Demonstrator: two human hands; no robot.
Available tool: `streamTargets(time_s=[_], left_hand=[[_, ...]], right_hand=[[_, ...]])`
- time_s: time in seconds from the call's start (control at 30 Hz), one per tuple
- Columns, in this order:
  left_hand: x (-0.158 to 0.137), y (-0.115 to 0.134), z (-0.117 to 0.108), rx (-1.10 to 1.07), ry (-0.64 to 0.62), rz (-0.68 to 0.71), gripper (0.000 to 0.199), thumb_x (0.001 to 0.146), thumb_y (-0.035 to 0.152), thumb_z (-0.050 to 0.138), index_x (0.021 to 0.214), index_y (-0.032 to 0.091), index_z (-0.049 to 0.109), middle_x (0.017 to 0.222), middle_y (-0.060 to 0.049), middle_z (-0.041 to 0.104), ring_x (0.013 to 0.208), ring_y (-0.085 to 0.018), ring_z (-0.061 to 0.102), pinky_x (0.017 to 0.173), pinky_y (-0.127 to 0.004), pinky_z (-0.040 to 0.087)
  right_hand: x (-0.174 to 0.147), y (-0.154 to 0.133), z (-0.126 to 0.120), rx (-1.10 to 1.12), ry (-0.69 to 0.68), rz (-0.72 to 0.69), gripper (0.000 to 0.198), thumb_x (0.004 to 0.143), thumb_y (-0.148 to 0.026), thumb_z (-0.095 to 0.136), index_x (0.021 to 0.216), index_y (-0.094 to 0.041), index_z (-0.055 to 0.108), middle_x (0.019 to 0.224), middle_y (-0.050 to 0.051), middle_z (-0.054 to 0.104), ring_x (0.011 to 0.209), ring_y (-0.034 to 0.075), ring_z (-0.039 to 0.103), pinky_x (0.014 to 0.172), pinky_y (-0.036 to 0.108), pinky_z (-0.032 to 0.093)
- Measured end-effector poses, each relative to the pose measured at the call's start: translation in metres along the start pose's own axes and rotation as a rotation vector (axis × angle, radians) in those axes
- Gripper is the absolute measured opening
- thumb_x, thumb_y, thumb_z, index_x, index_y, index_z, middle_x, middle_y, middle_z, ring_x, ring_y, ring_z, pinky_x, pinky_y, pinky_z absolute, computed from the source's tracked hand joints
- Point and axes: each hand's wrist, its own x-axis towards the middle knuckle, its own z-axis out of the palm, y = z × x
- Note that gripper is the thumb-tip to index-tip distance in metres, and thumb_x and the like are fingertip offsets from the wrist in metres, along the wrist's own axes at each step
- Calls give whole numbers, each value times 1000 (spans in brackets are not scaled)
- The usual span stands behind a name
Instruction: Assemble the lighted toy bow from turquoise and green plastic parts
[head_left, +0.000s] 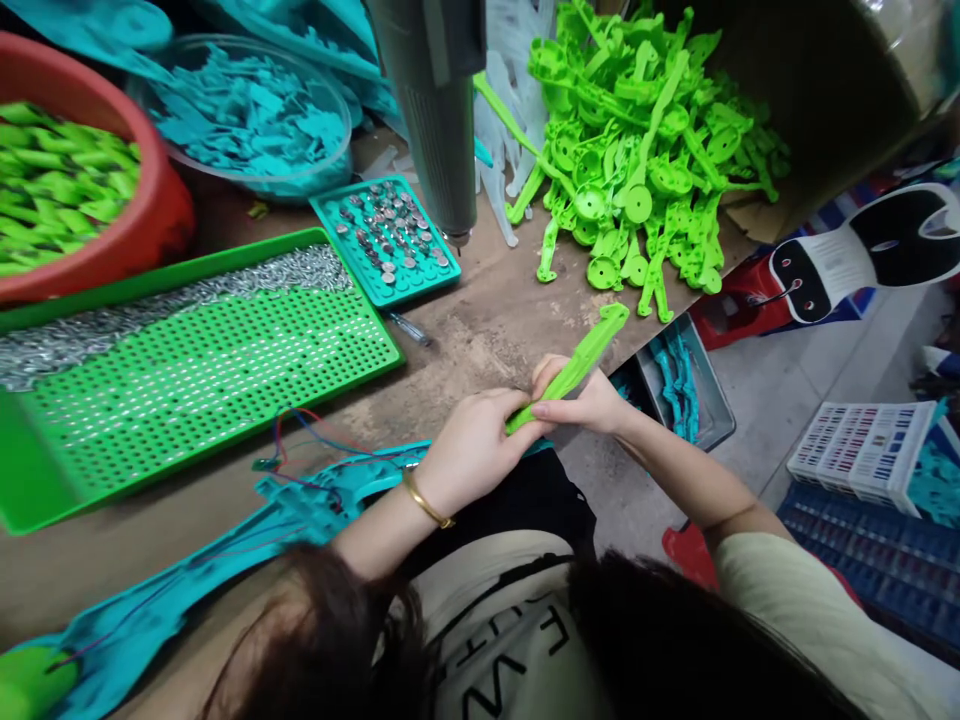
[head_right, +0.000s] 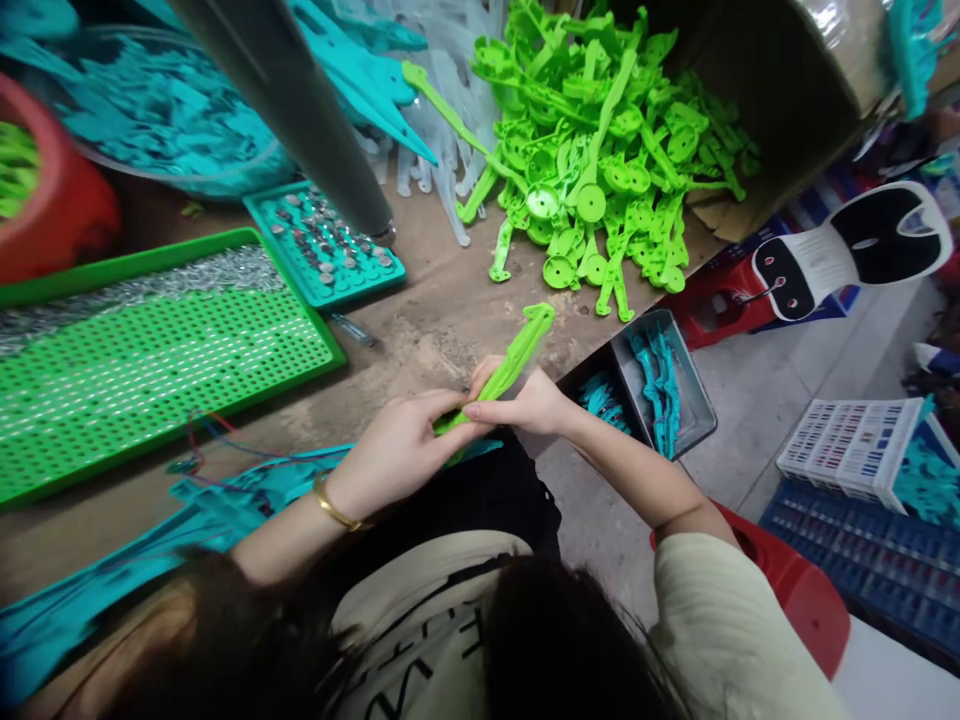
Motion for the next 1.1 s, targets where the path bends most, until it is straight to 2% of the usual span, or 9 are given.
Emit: streamTargets(time_s=[0.13, 0.23, 0.3, 0.43, 0.57, 0.7, 0.8, 1.0, 1.1], left_hand=[[-9, -2, -13, 163, -65, -27, 30, 88, 47, 56, 91, 17, 63, 88, -8, 68, 81, -23, 63, 69, -31, 42], [-13, 0, -17, 211, -73, -38, 26, 89, 44, 54, 83, 19, 60, 80, -5, 66, 71, -21, 61, 63, -30, 39], [-15, 1, -14, 224, -47, -18, 23, 88, 41, 54, 82, 20, 60, 81, -5, 66, 71, -20, 61, 63, -30, 39], [-17, -1, -5, 269, 12, -15, 23, 90, 39, 51, 90, 19, 62, 89, -7, 68, 80, -24, 64, 69, -33, 43], [-21, 3, -7, 276, 2, -40, 32, 90, 46, 50, 104, 18, 61, 100, -9, 70, 92, -27, 66, 78, -36, 47], [-26, 17, -19, 367, -92, -78, 35, 91, 41, 50, 118, 19, 56, 103, -9, 72, 90, -27, 69, 75, -36, 48], [-28, 22, -25, 433, -84, -116, 45, 91, 43, 50, 126, 17, 51, 98, -10, 73, 87, -28, 70, 71, -35, 48], [-29, 9, -25, 416, -86, -65, 34, 92, 44, 46, 105, 17, 64, 87, -9, 74, 80, -26, 70, 68, -32, 45], [-30, 4, -26, 322, -29, -24, 34, 90, 44, 49, 103, 19, 67, 90, -8, 75, 77, -24, 69, 68, -30, 43]], right_hand=[[-2, 0, 0, 34, 34, 50, 26, 65, -31, 84, 78, -18, 66, 81, -2, 61, 74, 11, 58, 72, 27, 49], [-11, 3, 9, 227, 90, 233, 57, 49, -34, 91, 96, -21, 63, 87, -3, 64, 77, 12, 62, 72, 26, 52], [-18, 5, 17, 276, 116, 303, 66, 44, -34, 93, 101, -21, 62, 88, -3, 66, 79, 13, 64, 74, 28, 53], [-25, 8, 25, 104, 176, 259, 43, 55, -35, 88, 88, -18, 68, 82, 0, 69, 77, 14, 65, 77, 31, 54], [-22, 6, 20, 80, 191, 192, 41, 55, -35, 88, 87, -17, 70, 83, 1, 71, 78, 16, 67, 77, 32, 55], [-18, 0, 15, 47, 146, 135, 38, 56, -35, 88, 85, -18, 72, 83, 1, 72, 77, 16, 68, 77, 32, 56], [-18, -4, 12, 40, 144, 103, 38, 57, -36, 88, 86, -18, 72, 85, 2, 73, 79, 16, 68, 77, 32, 57], [-23, -4, 11, 63, 149, 160, 40, 57, -35, 88, 89, -17, 71, 84, 1, 72, 77, 15, 67, 76, 31, 56], [-31, -1, 15, 162, 24, 213, 49, 57, -38, 87, 98, -18, 69, 91, 2, 73, 85, 16, 68, 83, 32, 56]])
